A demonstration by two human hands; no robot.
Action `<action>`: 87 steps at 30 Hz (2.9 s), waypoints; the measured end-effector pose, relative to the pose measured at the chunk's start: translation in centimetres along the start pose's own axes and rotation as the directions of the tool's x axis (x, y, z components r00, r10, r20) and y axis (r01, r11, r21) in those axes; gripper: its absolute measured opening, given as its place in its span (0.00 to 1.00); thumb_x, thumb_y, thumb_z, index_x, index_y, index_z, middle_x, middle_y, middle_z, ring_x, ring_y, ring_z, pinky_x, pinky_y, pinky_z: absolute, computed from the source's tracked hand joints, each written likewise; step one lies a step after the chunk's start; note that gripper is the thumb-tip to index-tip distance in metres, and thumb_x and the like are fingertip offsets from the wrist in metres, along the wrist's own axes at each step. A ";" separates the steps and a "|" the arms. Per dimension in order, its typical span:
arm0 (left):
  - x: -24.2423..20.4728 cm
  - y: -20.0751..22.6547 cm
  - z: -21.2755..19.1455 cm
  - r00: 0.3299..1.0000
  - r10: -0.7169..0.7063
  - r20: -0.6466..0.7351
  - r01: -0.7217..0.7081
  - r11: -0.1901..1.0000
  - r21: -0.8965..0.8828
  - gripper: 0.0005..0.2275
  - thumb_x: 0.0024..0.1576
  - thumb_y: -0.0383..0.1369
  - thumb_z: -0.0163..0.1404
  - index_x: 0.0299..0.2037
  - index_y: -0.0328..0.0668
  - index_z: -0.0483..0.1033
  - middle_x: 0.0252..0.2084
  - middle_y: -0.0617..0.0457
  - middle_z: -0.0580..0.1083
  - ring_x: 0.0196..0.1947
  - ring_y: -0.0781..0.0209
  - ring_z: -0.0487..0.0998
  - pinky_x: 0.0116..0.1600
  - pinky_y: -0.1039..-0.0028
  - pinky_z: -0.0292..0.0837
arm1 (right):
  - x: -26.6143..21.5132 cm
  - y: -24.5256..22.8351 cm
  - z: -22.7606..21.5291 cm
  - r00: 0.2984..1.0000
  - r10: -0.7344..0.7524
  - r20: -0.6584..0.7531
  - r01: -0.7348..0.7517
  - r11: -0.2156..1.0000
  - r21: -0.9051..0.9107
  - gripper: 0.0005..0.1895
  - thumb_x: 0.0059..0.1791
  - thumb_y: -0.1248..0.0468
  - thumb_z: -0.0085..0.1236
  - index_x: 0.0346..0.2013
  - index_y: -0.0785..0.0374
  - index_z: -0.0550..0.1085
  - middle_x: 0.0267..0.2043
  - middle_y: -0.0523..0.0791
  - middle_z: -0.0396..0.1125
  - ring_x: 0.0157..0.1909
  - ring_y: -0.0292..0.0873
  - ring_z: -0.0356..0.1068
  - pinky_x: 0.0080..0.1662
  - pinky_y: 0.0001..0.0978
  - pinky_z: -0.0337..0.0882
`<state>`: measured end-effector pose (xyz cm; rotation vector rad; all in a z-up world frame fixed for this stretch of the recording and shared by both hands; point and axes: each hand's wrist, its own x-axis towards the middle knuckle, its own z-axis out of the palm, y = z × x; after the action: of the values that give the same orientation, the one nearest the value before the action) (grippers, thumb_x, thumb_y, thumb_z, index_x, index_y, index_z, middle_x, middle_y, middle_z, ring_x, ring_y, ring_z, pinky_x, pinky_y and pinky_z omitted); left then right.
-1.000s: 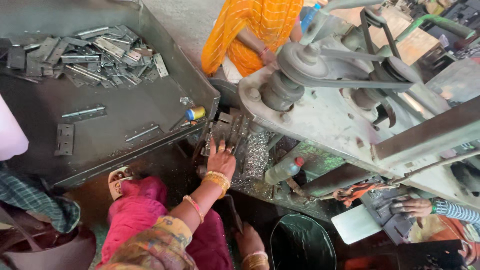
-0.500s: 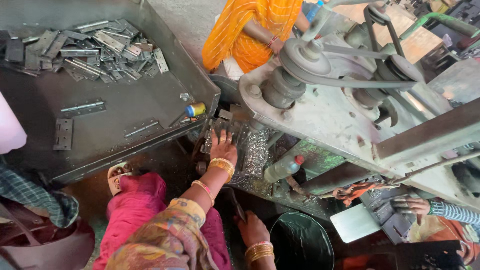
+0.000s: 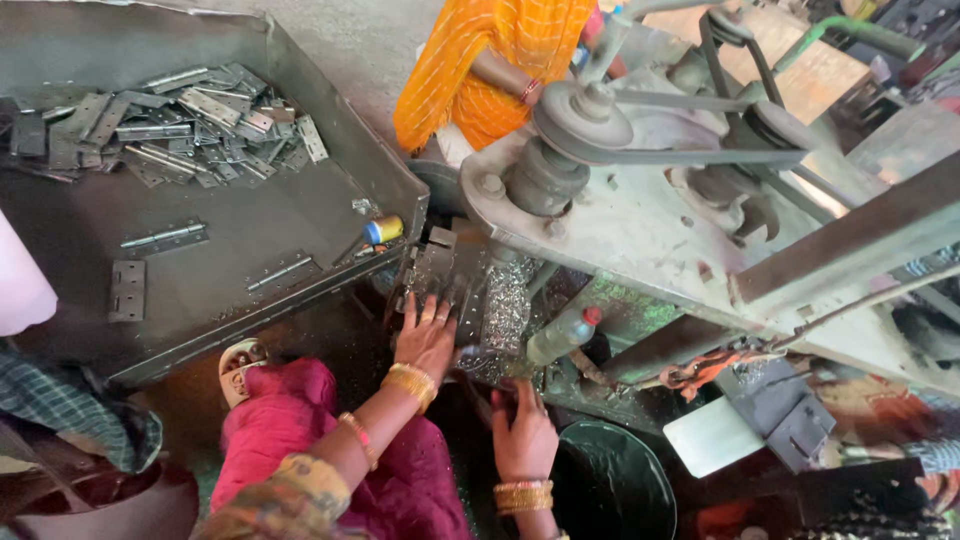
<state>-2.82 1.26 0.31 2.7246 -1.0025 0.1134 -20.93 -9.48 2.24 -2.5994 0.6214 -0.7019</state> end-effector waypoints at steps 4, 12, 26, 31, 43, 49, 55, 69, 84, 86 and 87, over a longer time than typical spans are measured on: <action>-3.6 -2.2 -1.3 0.941 0.252 -0.225 -0.247 0.968 0.048 0.18 0.51 0.33 0.54 0.53 0.43 0.74 0.60 0.48 0.72 0.66 0.50 0.66 0.74 0.50 0.46 | 3.2 -4.4 -2.8 0.997 0.070 0.039 -0.067 0.996 -0.065 0.12 0.50 0.51 0.55 0.41 0.52 0.75 0.34 0.51 0.76 0.35 0.62 0.75 0.37 0.54 0.73; 4.6 3.8 -2.4 0.973 -0.043 -0.225 0.047 0.999 0.016 0.08 0.61 0.31 0.47 0.44 0.44 0.79 0.55 0.45 0.74 0.58 0.49 0.73 0.60 0.55 0.67 | 3.2 -4.0 -2.8 0.999 0.014 0.050 -0.007 0.989 -0.149 0.12 0.49 0.51 0.56 0.38 0.54 0.74 0.34 0.51 0.76 0.35 0.61 0.75 0.36 0.55 0.73; 1.5 1.3 1.1 0.999 0.042 -0.004 -0.040 0.975 0.220 0.16 0.58 0.30 0.42 0.50 0.38 0.82 0.69 0.44 0.65 0.74 0.46 0.55 0.75 0.46 0.37 | 3.1 -2.9 -1.9 0.932 0.144 0.332 -0.050 0.960 -0.276 0.19 0.48 0.47 0.58 0.48 0.53 0.72 0.34 0.54 0.75 0.39 0.62 0.75 0.42 0.56 0.73; 2.4 3.5 0.1 0.998 -0.059 0.038 0.049 0.971 0.234 0.17 0.62 0.33 0.40 0.56 0.38 0.78 0.72 0.44 0.62 0.76 0.46 0.51 0.76 0.46 0.31 | 1.0 -1.9 -0.9 0.878 0.183 0.441 -0.053 0.955 -0.290 0.22 0.47 0.48 0.58 0.51 0.53 0.69 0.36 0.54 0.75 0.41 0.61 0.75 0.44 0.55 0.74; 3.3 2.7 -0.9 0.991 -0.111 0.072 0.094 0.975 0.201 0.18 0.62 0.32 0.38 0.57 0.40 0.76 0.72 0.46 0.62 0.75 0.47 0.53 0.75 0.43 0.28 | -7.6 8.7 10.8 0.842 0.271 0.466 -0.248 0.962 -0.112 0.26 0.46 0.52 0.59 0.57 0.55 0.69 0.42 0.56 0.74 0.46 0.63 0.73 0.47 0.55 0.73; 1.4 0.9 -1.0 0.996 -0.093 0.011 0.092 0.992 0.086 0.18 0.62 0.30 0.39 0.58 0.39 0.76 0.70 0.49 0.64 0.74 0.48 0.54 0.75 0.41 0.28 | -5.0 9.4 10.3 0.738 0.352 0.576 -0.317 0.934 -0.165 0.25 0.49 0.48 0.58 0.56 0.55 0.70 0.47 0.57 0.73 0.51 0.63 0.72 0.51 0.55 0.72; 3.6 1.5 0.4 0.993 -0.109 -0.039 0.113 0.986 0.119 0.18 0.61 0.30 0.39 0.58 0.40 0.76 0.71 0.48 0.63 0.74 0.46 0.55 0.75 0.41 0.30 | -6.6 10.2 11.2 0.804 0.298 0.515 -0.313 0.948 -0.060 0.22 0.47 0.51 0.57 0.52 0.57 0.73 0.44 0.58 0.73 0.49 0.64 0.72 0.50 0.54 0.73; 5.0 1.2 1.1 0.985 -0.138 -0.101 0.147 0.985 0.088 0.20 0.61 0.30 0.38 0.63 0.38 0.71 0.71 0.45 0.62 0.74 0.47 0.51 0.74 0.42 0.28 | -6.9 9.5 11.2 0.783 0.296 0.548 -0.352 0.936 -0.003 0.16 0.46 0.56 0.58 0.46 0.58 0.76 0.42 0.58 0.74 0.48 0.65 0.73 0.49 0.54 0.73; 7.3 2.2 0.0 0.987 -0.157 0.024 0.148 0.964 0.223 0.21 0.63 0.33 0.36 0.67 0.39 0.67 0.74 0.45 0.57 0.77 0.46 0.47 0.74 0.39 0.23 | -9.0 13.3 15.9 0.905 0.162 0.392 -0.165 0.986 -0.027 0.28 0.45 0.52 0.60 0.57 0.58 0.70 0.48 0.58 0.72 0.51 0.64 0.71 0.51 0.54 0.73; 6.4 1.4 -0.4 0.985 -0.171 0.027 0.168 0.983 0.072 0.20 0.60 0.32 0.39 0.62 0.45 0.71 0.75 0.46 0.56 0.76 0.46 0.47 0.73 0.39 0.26 | -9.1 12.7 14.3 0.902 0.154 0.404 -0.160 0.987 -0.021 0.27 0.44 0.53 0.59 0.56 0.57 0.71 0.46 0.57 0.73 0.48 0.61 0.73 0.49 0.52 0.74; 6.2 0.0 -1.1 0.979 -0.202 0.013 0.202 0.979 -0.005 0.19 0.59 0.31 0.40 0.60 0.48 0.73 0.75 0.47 0.55 0.76 0.45 0.47 0.73 0.39 0.27 | -7.7 12.2 12.9 0.925 0.089 0.369 -0.114 0.992 0.045 0.26 0.44 0.54 0.59 0.55 0.57 0.71 0.45 0.56 0.73 0.47 0.60 0.74 0.48 0.51 0.75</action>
<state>1.94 -2.42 2.31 2.8053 -0.7213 0.0582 -23.70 -12.73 -16.65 -2.5210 0.5963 -0.1884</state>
